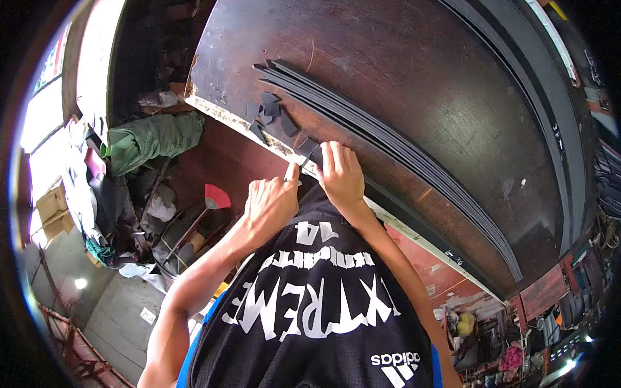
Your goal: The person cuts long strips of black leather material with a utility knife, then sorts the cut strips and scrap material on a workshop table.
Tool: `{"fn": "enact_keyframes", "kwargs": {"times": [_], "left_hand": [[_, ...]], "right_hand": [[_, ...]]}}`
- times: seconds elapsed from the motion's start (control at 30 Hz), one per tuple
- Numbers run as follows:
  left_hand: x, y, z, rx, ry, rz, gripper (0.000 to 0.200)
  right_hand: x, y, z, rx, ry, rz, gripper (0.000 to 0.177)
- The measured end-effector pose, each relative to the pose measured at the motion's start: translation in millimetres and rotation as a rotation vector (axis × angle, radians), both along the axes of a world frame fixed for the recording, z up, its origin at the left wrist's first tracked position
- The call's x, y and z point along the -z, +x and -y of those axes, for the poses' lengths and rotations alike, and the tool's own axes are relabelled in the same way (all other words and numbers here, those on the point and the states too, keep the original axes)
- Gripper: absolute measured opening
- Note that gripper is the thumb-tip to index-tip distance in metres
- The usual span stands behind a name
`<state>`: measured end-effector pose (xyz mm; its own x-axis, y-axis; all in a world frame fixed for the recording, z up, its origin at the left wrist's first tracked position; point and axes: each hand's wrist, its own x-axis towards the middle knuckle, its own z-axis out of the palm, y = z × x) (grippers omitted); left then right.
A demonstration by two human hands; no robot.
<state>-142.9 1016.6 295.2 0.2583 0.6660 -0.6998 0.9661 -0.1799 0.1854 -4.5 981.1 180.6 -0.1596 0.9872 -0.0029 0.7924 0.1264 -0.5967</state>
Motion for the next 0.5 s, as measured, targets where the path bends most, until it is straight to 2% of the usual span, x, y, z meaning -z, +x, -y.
{"fn": "enact_keyframes", "kwargs": {"times": [0.17,0.27,0.5], "left_hand": [[-2.2,10.4,-3.8,0.019,-0.063,-0.035,0.042],[2.0,11.2,-2.7,-0.019,-0.132,-0.085,0.065],[8.0,2.9,13.7,-0.051,-0.157,-0.081,0.070]], "right_hand": [[-1.7,1.9,-1.7,-0.015,-0.054,-0.047,0.053],[-0.5,2.6,-2.5,-0.041,-0.112,-0.046,0.051],[3.0,2.8,-1.6,-0.062,-0.100,-0.047,0.052]]}}
